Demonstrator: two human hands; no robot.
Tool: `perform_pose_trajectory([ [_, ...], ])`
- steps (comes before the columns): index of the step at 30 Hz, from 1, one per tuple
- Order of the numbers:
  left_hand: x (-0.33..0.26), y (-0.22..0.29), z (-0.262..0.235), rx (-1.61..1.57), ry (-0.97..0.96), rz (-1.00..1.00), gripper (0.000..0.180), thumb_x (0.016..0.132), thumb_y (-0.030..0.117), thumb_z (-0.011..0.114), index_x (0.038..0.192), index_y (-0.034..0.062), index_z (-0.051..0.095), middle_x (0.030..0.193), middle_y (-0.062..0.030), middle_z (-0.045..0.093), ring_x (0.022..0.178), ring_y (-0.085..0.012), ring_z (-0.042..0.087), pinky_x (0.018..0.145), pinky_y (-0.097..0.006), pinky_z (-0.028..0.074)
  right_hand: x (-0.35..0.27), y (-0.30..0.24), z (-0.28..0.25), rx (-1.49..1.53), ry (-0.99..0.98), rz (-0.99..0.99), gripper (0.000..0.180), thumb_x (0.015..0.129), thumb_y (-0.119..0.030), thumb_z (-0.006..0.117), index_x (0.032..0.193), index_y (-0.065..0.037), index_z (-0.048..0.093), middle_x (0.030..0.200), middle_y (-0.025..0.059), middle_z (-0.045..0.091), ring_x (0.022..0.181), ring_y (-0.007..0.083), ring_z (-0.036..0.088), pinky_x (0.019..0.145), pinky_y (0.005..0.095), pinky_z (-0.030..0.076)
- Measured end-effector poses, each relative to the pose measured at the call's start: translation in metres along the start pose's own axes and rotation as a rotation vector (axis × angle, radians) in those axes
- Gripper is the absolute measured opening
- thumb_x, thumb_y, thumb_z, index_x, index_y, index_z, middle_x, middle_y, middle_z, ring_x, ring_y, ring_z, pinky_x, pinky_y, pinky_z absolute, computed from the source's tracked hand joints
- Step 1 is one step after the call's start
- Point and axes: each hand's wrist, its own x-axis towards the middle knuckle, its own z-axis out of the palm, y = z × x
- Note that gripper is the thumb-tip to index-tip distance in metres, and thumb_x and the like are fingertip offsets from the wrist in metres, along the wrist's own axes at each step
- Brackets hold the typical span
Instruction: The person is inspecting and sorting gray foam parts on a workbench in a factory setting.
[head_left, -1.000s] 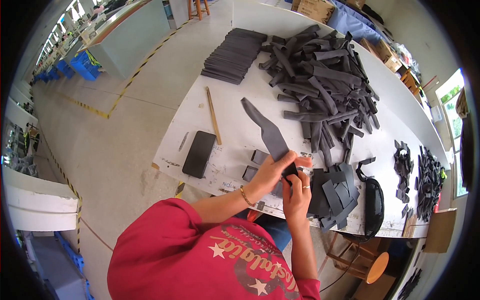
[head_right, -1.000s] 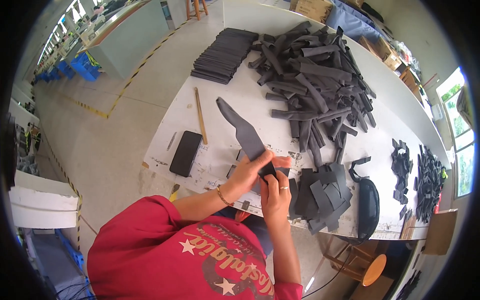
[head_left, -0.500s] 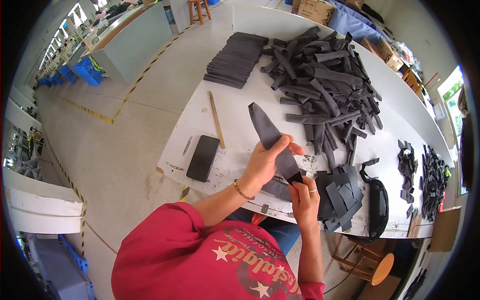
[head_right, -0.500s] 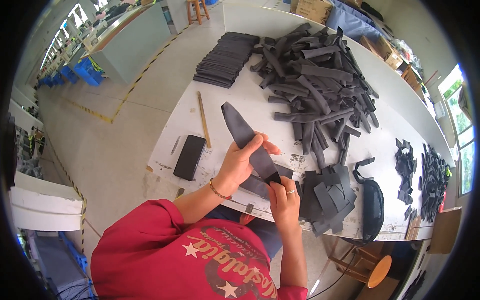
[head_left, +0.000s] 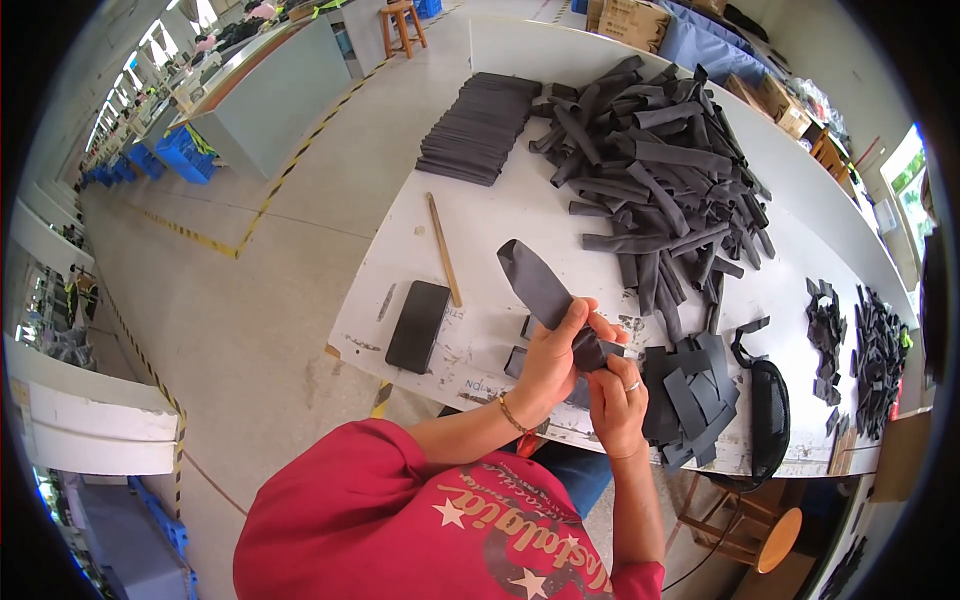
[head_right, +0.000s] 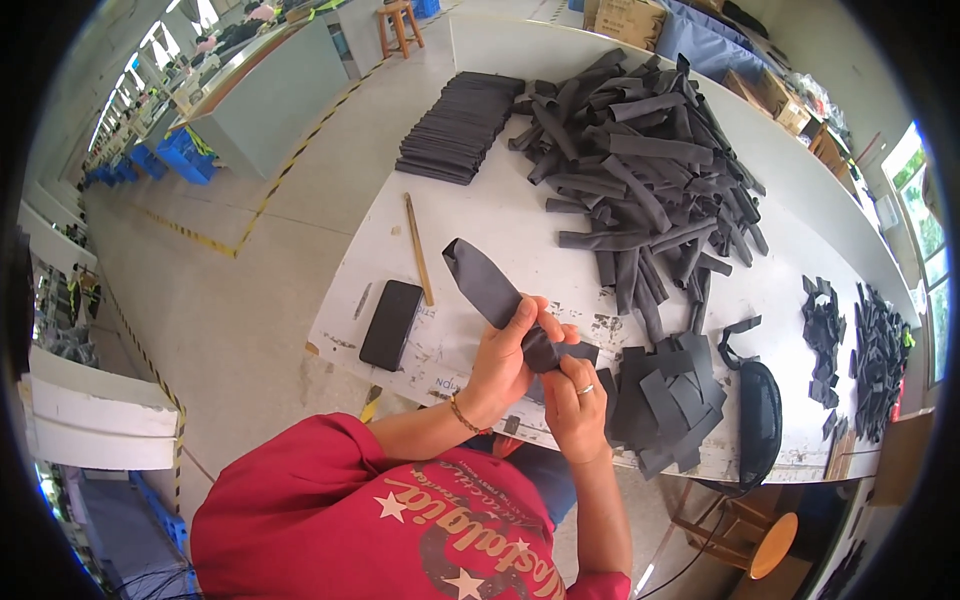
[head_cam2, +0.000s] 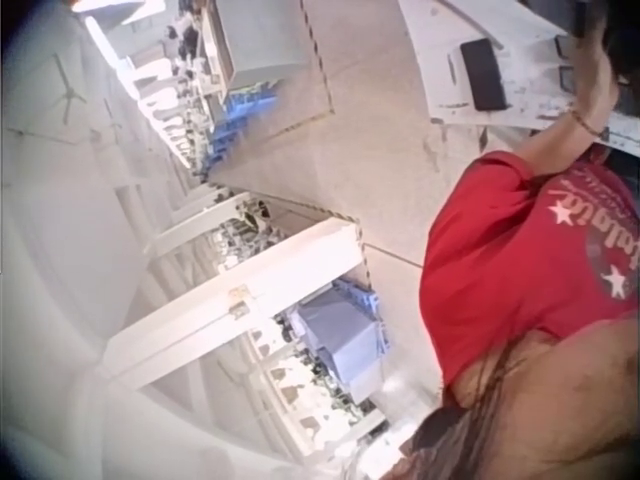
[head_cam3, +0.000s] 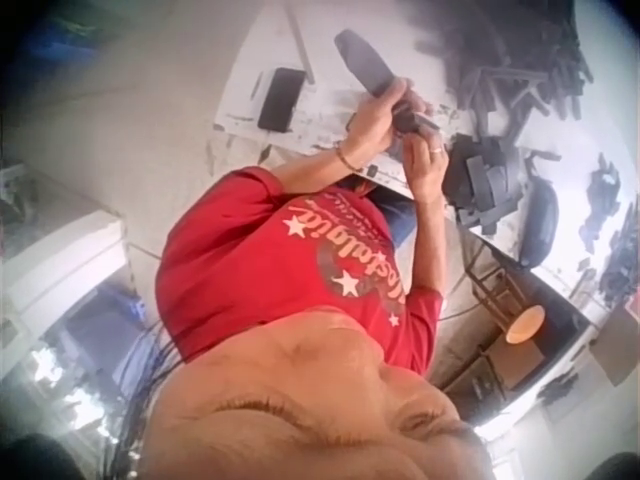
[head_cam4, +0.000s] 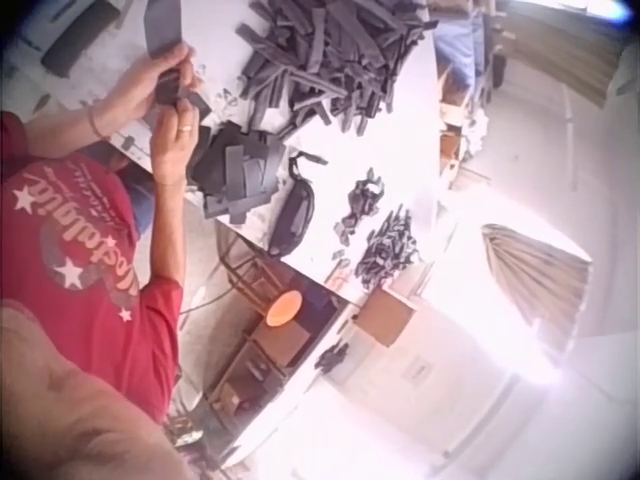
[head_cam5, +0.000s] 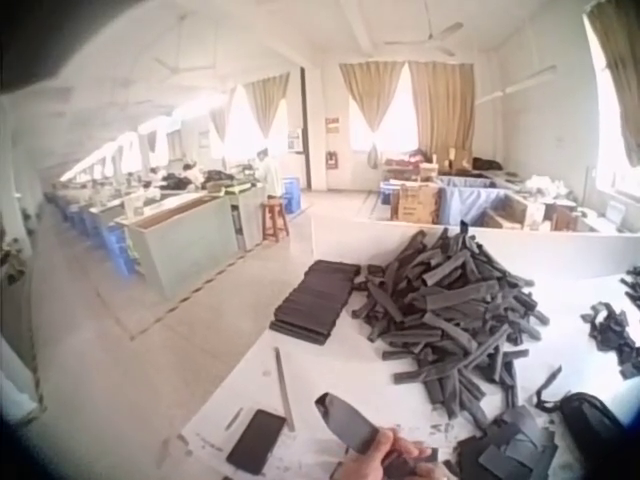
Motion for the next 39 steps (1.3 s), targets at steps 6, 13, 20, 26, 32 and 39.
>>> perform_pose_trajectory([
  [6, -0.006, -0.003, -0.001, -0.037, -0.005, -0.035, 0.03, 0.1, 0.033, 0.051, 0.11, 0.0048, 0.051, 0.084, -0.01, 0.066, 0.095, -0.0307, 0.067, 0.085, -0.041, 0.051, 0.008, -0.003, -0.001, 0.07, -0.036, 0.041, 0.019, 0.072, 0.007, 0.069, 0.085, 0.0, 0.057, 0.093, 0.0137, 0.057, 0.078, 0.033, 0.06, 0.066, 0.0393, 0.05],
  [13, -0.007, -0.006, -0.005, -0.087, -0.042, -0.041, 0.03, 0.1, 0.034, 0.051, 0.109, 0.0052, 0.052, 0.088, -0.0109, 0.068, 0.099, -0.0312, 0.066, 0.091, -0.041, 0.05, 0.013, -0.006, 0.001, 0.113, -0.071, 0.097, 0.017, 0.074, 0.006, 0.069, 0.085, 0.001, 0.057, 0.096, 0.0164, 0.06, 0.086, 0.0368, 0.063, 0.072, 0.04, 0.053],
  [20, -0.005, -0.001, -0.011, -0.068, 0.02, -0.094, 0.03, 0.1, 0.033, 0.051, 0.108, 0.0044, 0.052, 0.088, -0.0125, 0.068, 0.104, -0.0318, 0.064, 0.092, -0.042, 0.05, 0.013, -0.019, 0.007, 0.252, -0.065, 0.377, 0.015, 0.078, 0.003, 0.07, 0.088, 0.001, 0.059, 0.097, 0.0123, 0.06, 0.078, 0.0271, 0.062, 0.067, 0.0351, 0.051],
  [26, 0.012, 0.013, -0.019, -0.065, -0.016, 0.019, 0.028, 0.1, 0.034, 0.05, 0.109, 0.0081, 0.054, 0.096, -0.0115, 0.07, 0.119, -0.035, 0.056, 0.099, -0.045, 0.045, 0.003, -0.025, 0.024, 0.707, 0.296, 0.777, 0.01, 0.082, -0.001, 0.071, 0.083, 0.002, 0.061, 0.102, 0.0058, 0.055, 0.09, 0.0125, 0.051, 0.077, 0.0232, 0.042],
  [32, 0.006, 0.009, -0.018, -0.006, -0.177, -0.021, 0.024, 0.1, 0.032, 0.052, 0.108, 0.0103, 0.055, 0.097, -0.0111, 0.07, 0.124, -0.0352, 0.052, 0.1, -0.045, 0.044, 0.006, -0.028, 0.001, 1.086, 0.279, 1.05, 0.043, 0.088, -0.022, 0.069, 0.12, 0.002, 0.053, 0.115, 0.0108, 0.057, 0.093, 0.0128, 0.057, 0.078, 0.0293, 0.05],
  [39, 0.012, 0.013, -0.025, 0.089, -0.175, 0.021, 0.023, 0.1, 0.032, 0.052, 0.108, 0.01, 0.054, 0.098, -0.013, 0.071, 0.126, -0.0368, 0.051, 0.099, -0.043, 0.044, -0.005, -0.015, 0.01, 1.08, 0.345, 1.048, 0.041, 0.091, -0.021, 0.067, 0.119, 0.007, 0.054, 0.101, 0.0084, 0.062, 0.084, 0.012, 0.058, 0.076, 0.0274, 0.05],
])
